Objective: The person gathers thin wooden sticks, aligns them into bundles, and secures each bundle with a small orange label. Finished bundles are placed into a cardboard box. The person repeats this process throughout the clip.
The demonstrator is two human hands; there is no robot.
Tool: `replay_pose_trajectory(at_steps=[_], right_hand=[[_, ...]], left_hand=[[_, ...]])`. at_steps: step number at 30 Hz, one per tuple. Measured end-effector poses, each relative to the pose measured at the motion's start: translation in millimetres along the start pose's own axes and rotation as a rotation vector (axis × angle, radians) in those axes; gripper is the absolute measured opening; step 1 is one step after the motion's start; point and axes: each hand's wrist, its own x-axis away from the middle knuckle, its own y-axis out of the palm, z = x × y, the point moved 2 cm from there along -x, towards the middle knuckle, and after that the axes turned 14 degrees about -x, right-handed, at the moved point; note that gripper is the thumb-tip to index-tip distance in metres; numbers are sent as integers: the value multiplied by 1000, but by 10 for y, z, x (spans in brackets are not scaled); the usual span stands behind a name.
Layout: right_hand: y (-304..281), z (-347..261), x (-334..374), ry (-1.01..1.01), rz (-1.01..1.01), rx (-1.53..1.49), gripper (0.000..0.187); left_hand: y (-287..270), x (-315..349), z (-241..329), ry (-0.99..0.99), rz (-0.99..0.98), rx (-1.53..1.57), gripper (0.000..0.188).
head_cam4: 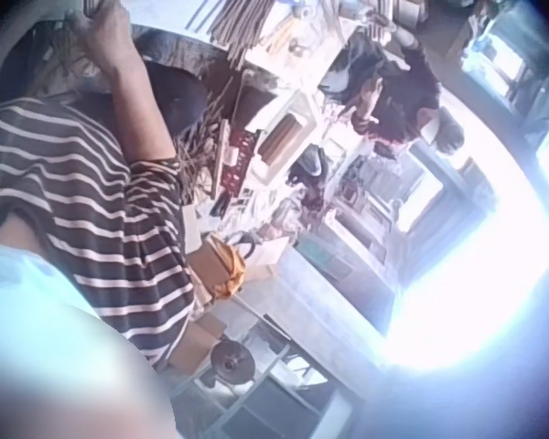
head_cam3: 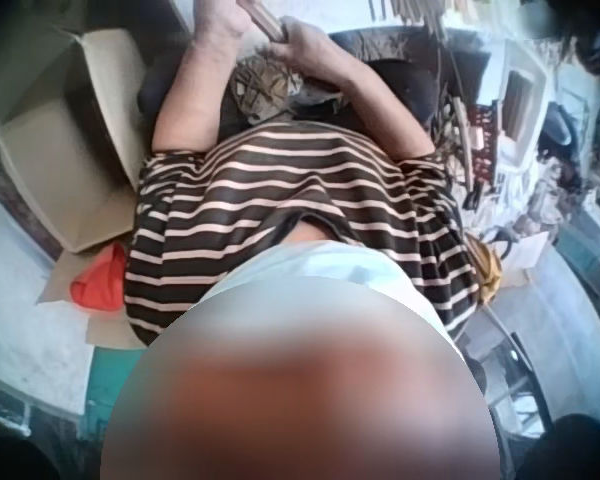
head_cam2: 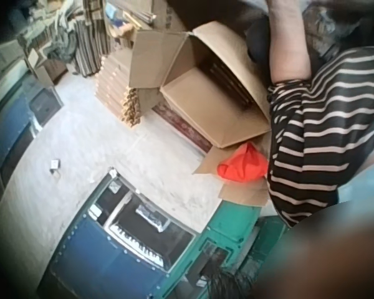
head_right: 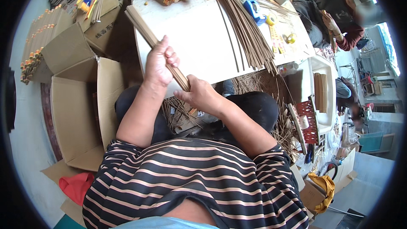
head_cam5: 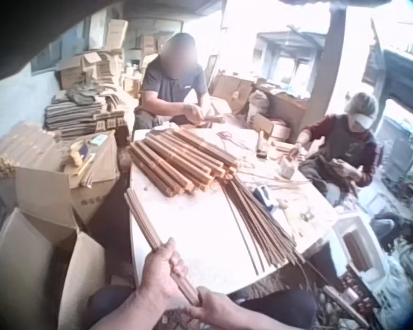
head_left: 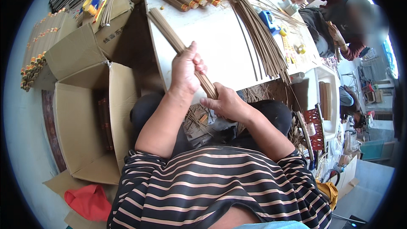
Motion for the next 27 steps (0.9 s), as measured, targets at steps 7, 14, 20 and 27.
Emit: replay_pose_trajectory(at_steps=[7,14,20,27], right_hand=[[-746,334,57,-23,144,-266,38],[-1504,697,-299,13,758,526,29],[-1483,793,-403,-23,732,760,29],[-1541,712,-461,31,708,715,24]], left_hand=[[-94,-96,196,40,-85,63,34],[-27,-113,101,-42,-218,53,38],[-15,-85,85,-59,-155,45,34],[-9,-93,76,-29,-258,62,31]])
